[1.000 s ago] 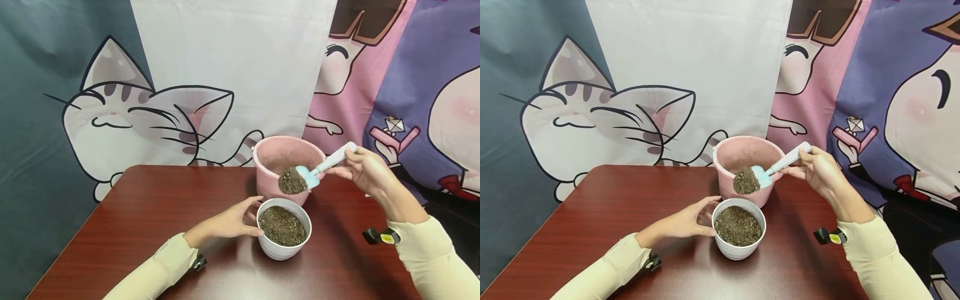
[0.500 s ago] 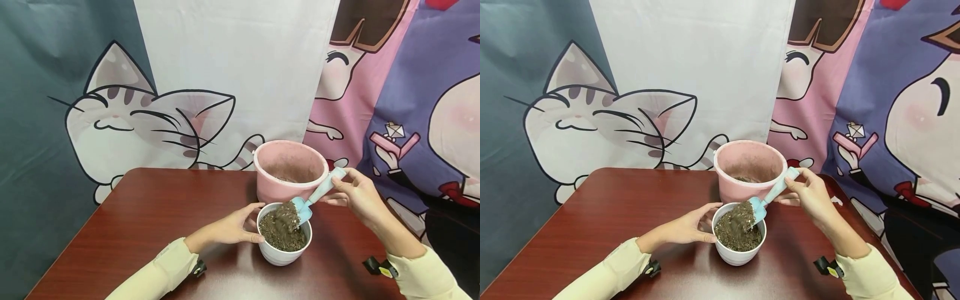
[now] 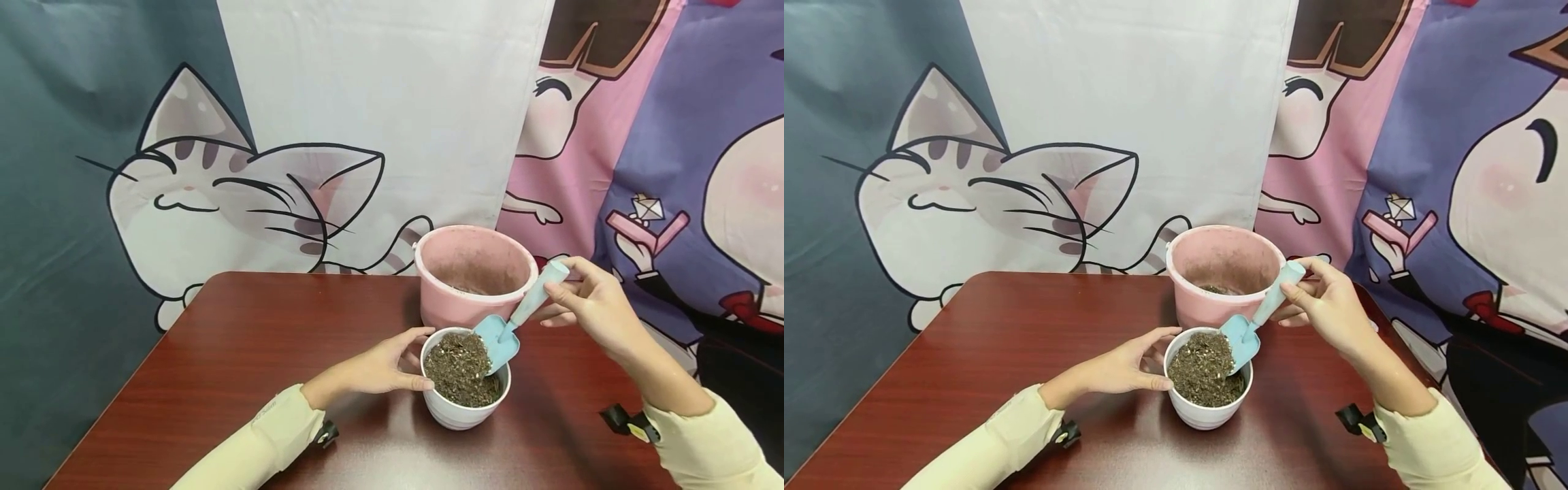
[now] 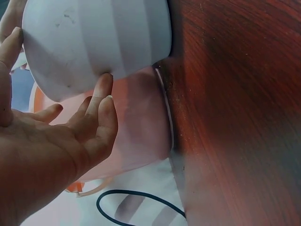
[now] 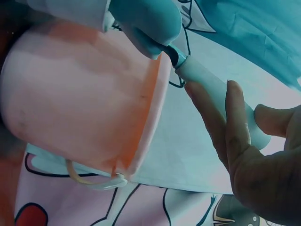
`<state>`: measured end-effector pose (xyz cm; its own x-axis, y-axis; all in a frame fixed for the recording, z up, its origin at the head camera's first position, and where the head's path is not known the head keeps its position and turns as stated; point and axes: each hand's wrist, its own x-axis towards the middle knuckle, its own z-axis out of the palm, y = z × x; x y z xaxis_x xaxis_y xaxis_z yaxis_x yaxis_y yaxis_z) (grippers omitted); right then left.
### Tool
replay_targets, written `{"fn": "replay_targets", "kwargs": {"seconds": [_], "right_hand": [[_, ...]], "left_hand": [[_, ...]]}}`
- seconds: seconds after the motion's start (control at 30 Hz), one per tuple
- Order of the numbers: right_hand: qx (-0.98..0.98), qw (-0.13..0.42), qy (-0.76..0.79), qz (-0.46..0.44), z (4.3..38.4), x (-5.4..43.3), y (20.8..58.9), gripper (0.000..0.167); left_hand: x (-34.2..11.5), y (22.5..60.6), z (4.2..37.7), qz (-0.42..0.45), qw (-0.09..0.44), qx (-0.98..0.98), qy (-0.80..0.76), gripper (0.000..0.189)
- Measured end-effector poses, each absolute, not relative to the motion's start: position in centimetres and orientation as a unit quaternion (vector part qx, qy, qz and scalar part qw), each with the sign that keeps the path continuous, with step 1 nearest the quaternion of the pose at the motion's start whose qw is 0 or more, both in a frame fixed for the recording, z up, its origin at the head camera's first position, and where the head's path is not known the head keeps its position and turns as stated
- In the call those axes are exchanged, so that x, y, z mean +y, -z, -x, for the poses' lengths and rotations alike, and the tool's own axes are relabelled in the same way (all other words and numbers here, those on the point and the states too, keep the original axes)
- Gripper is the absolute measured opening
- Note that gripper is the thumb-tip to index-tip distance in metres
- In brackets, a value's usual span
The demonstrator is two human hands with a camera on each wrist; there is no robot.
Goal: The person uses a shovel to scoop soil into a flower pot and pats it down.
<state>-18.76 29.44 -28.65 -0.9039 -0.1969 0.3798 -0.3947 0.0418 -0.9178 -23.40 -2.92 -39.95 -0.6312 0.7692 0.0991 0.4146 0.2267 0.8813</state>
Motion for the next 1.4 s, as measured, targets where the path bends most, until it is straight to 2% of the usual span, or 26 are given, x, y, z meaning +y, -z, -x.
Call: {"fn": "replay_targets", "kwargs": {"seconds": [0.3, 0.53, 0.73, 1.0, 1.2, 1.4], "right_hand": [[-0.73, 0.083, -0.64, -0.225, 18.7, 29.0, 27.2, 0.024], [-0.722, 0.119, -0.639, -0.237, 18.9, 27.7, 27.0, 0.024], [-0.758, 0.112, -0.603, -0.222, 19.2, 26.4, 27.9, 0.024], [-0.781, 0.137, -0.576, -0.197, 19.0, 27.4, 27.1, 0.022], [-0.812, 0.118, -0.538, -0.191, 19.1, 27.5, 27.0, 0.019], [-0.775, 0.113, -0.582, -0.219, 19.2, 26.7, 26.6, 0.017]], "left_hand": [[-2.9, 40.3, 23.5, -0.387, 0.186, 0.758, -0.491, 0.08], [-2.9, 40.4, 23.4, -0.386, 0.187, 0.754, -0.498, 0.078], [-2.9, 40.4, 23.3, -0.383, 0.189, 0.754, -0.498, 0.076], [-2.7, 40.4, 23.5, -0.397, 0.19, 0.742, -0.505, 0.077], [-2.7, 40.4, 23.4, -0.389, 0.194, 0.747, -0.503, 0.076], [-2.7, 40.5, 23.5, -0.39, 0.197, 0.74, -0.511, 0.075]]}}
